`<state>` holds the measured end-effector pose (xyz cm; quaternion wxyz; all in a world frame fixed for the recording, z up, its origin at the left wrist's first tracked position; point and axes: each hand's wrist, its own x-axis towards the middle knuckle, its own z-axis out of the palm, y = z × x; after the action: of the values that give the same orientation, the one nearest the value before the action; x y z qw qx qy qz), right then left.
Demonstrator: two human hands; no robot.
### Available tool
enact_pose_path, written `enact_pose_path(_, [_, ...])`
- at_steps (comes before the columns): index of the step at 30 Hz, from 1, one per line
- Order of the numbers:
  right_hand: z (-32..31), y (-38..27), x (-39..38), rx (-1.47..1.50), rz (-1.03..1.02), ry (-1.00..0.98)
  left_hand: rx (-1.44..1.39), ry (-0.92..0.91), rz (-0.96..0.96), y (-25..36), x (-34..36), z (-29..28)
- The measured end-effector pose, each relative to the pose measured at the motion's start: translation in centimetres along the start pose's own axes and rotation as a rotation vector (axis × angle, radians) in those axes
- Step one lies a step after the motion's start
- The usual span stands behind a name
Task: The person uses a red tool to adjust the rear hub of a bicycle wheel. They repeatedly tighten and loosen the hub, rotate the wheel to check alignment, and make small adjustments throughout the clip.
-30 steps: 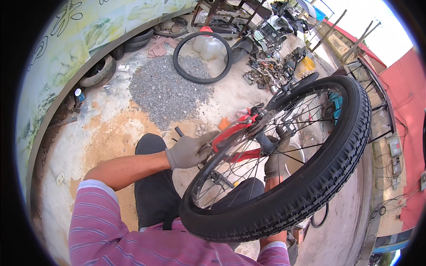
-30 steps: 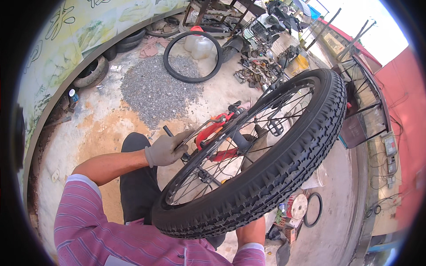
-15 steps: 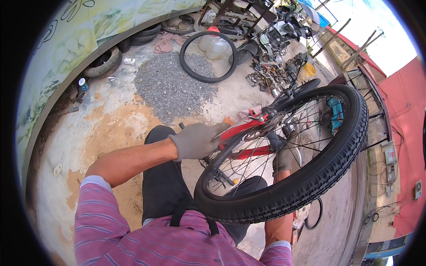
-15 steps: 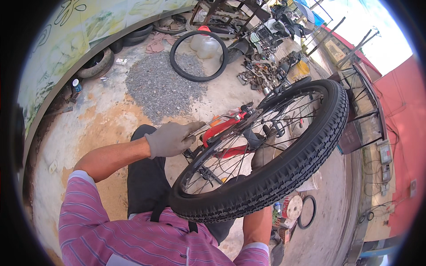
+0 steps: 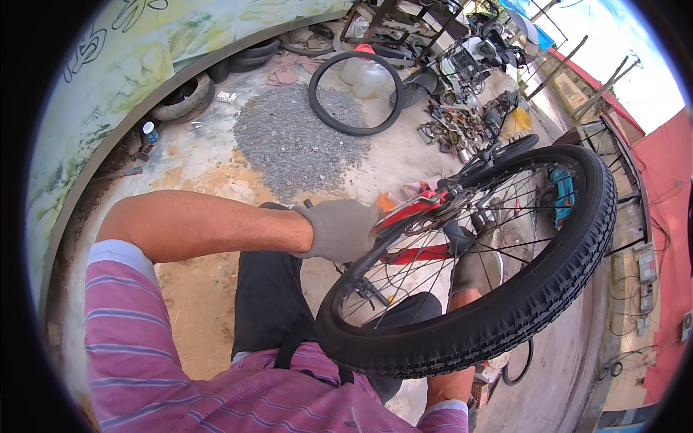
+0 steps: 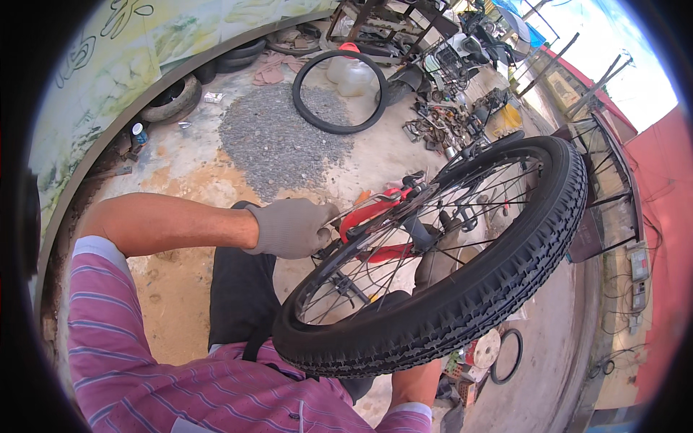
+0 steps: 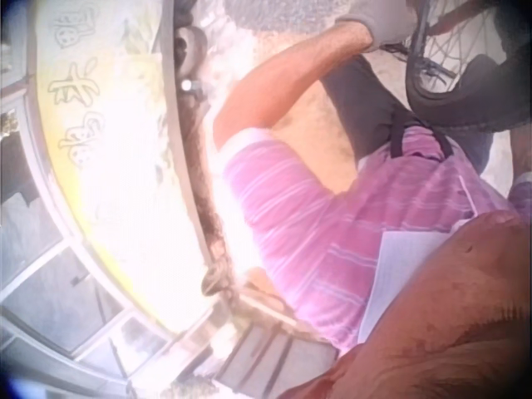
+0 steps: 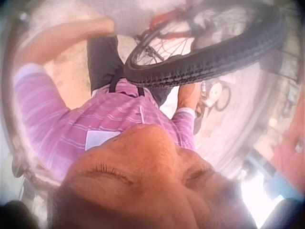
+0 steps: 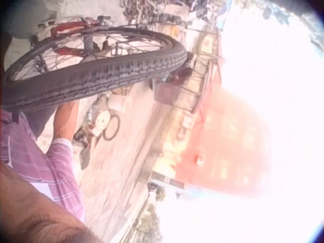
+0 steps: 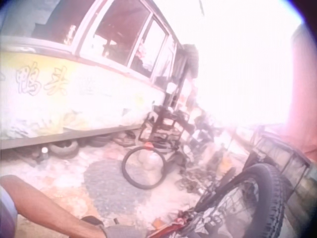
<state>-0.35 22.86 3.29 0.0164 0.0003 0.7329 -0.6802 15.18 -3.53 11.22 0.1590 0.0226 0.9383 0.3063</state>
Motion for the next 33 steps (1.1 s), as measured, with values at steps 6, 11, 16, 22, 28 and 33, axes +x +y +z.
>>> enact_pose_path(6, [0.6,-0.8,-0.9,-0.081,-0.132,0.006,-0.244,0.048,0.085,-1.4,0.5,2.3])
enact_pose_path(11, [0.3,-0.7,-0.7,-0.078,-0.163,-0.005,-0.195,0.120,0.143,-3.0,1.3,3.6])
enact_pose_path(16, [-0.3,0.2,-0.6,-0.078,-0.172,-0.023,-0.226,0.215,0.241,-5.7,3.3,6.7])
enact_pose_path(22, [-1.6,2.4,0.8,0.023,-0.093,-0.056,-0.218,0.366,0.292,-7.5,5.0,9.2])
enact_pose_path(28, [-2.7,6.6,3.4,0.579,-0.007,-0.103,-0.334,0.485,0.252,-6.7,3.7,8.1])
enact_pose_path(33, [-6.5,-1.9,-3.7,-0.129,-0.478,0.052,-0.880,0.544,0.161,-3.2,-2.1,1.9])
